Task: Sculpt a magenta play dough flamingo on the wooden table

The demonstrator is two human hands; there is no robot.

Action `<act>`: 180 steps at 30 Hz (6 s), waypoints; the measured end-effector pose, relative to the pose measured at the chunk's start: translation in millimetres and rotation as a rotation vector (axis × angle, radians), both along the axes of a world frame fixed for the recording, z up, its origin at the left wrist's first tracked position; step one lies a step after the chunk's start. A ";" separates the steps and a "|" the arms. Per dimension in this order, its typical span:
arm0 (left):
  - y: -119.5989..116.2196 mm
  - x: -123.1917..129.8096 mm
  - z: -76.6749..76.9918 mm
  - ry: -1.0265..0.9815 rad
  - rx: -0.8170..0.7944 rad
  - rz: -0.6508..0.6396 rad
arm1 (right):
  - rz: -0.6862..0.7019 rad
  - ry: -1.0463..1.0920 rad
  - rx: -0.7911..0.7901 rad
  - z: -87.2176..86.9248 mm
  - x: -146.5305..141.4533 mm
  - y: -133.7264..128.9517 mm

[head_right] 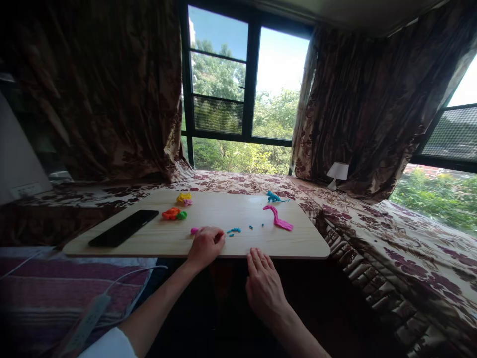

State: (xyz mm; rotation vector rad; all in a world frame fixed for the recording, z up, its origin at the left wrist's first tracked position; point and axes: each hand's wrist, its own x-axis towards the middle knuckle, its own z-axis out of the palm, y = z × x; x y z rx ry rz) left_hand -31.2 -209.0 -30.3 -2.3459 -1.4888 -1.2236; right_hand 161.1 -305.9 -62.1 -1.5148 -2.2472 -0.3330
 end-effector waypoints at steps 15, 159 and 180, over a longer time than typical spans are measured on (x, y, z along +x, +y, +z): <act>-1.2 -1.2 -0.6 0.012 -0.002 0.005 | -0.040 -0.044 -0.004 0.0 18.2 5.4; -22.5 -10.1 -0.8 0.198 0.005 0.031 | 0.199 0.460 -0.272 39.0 60.5 39.0; -8.2 -13.2 -4.3 0.033 -0.051 -0.005 | -0.185 0.188 -0.115 39.5 -23.5 131.5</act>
